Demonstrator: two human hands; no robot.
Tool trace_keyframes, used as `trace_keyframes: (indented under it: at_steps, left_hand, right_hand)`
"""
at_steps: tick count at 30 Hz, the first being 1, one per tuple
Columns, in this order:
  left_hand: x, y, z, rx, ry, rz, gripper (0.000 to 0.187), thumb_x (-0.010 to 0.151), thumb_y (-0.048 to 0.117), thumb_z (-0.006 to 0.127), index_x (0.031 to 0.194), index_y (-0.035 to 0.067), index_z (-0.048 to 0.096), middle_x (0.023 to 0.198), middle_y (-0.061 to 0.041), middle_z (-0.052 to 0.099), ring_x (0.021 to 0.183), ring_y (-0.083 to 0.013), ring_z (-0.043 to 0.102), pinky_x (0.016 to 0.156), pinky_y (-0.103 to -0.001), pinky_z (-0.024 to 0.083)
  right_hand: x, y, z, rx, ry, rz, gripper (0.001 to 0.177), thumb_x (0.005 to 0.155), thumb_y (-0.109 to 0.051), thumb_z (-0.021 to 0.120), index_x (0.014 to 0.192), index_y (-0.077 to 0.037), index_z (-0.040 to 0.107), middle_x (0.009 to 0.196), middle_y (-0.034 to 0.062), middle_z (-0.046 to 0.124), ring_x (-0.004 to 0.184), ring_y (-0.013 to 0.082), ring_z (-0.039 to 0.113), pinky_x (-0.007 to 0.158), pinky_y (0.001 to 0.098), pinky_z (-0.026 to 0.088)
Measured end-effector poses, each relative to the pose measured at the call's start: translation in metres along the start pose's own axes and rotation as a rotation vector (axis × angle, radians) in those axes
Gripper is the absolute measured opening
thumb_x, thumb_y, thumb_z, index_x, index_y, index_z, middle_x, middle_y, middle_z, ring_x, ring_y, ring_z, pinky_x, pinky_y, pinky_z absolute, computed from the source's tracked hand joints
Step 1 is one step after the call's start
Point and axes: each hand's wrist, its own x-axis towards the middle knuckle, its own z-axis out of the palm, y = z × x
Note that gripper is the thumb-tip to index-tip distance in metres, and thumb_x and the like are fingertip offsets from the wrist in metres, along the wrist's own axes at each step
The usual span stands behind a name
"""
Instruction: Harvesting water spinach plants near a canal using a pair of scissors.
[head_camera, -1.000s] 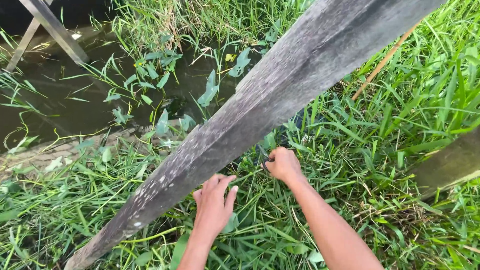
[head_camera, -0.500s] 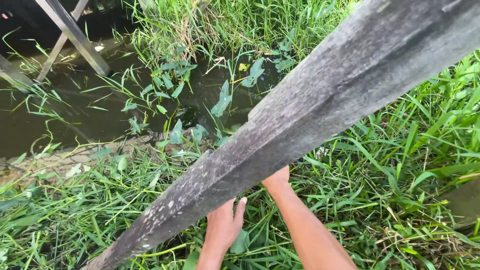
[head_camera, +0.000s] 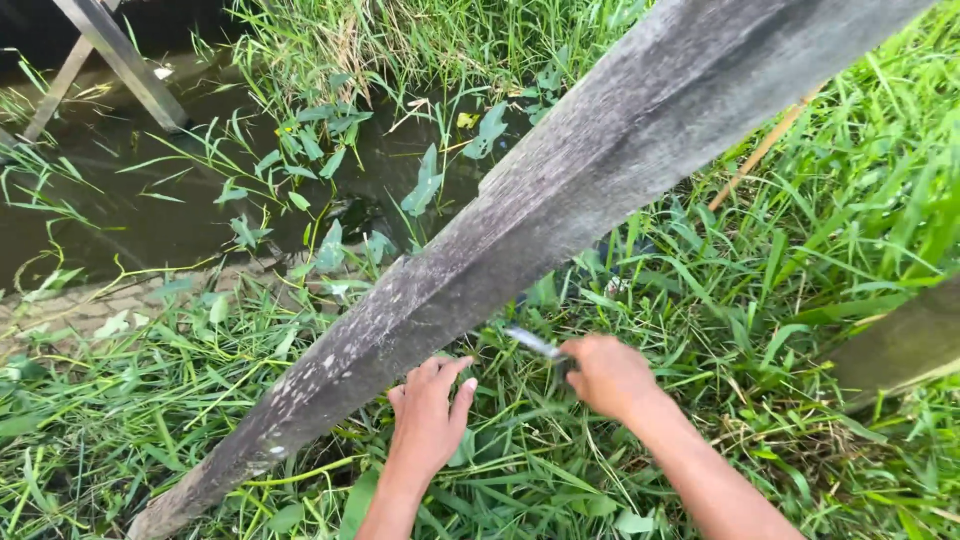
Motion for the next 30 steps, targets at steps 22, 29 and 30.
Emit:
trace_keyframes:
  at_steps: [22,29,30]
  left_hand:
    - [0.018,-0.012,0.018,-0.002,-0.152,-0.181,0.048,0.106,0.044,0.047,0.071,0.011,0.05,0.063,-0.003,0.052,0.056,-0.0182,0.05,0.064,-0.04,0.05]
    - [0.017,0.003,0.006,-0.085,-0.051,-0.09,0.031,0.099,0.031,0.053,0.115,0.008,0.066,0.111,-0.013,0.073,0.093,-0.0364,0.069,0.087,-0.053,0.051]
    - [0.019,0.007,0.003,-0.076,-0.124,-0.134,0.035,0.099,0.034,0.054,0.13,0.019,0.062,0.095,-0.007,0.074,0.08,-0.0267,0.068,0.096,-0.055,0.046]
  right_hand:
    - [0.1,0.004,0.001,0.057,0.279,0.162,0.031,0.084,-0.032,0.078,0.104,-0.008,0.074,0.098,0.0112,0.071,0.084,0.0264,0.072,0.079,0.0409,0.061]
    - [0.058,-0.004,0.013,0.07,0.253,-0.016,0.028,0.083,-0.02,0.078,0.109,-0.011,0.073,0.096,0.0097,0.069,0.079,0.0257,0.071,0.076,0.0393,0.063]
    - [0.048,-0.004,0.014,0.077,0.25,-0.06,0.028,0.082,-0.017,0.078,0.11,-0.012,0.073,0.095,0.0093,0.069,0.078,0.0256,0.071,0.075,0.039,0.063]
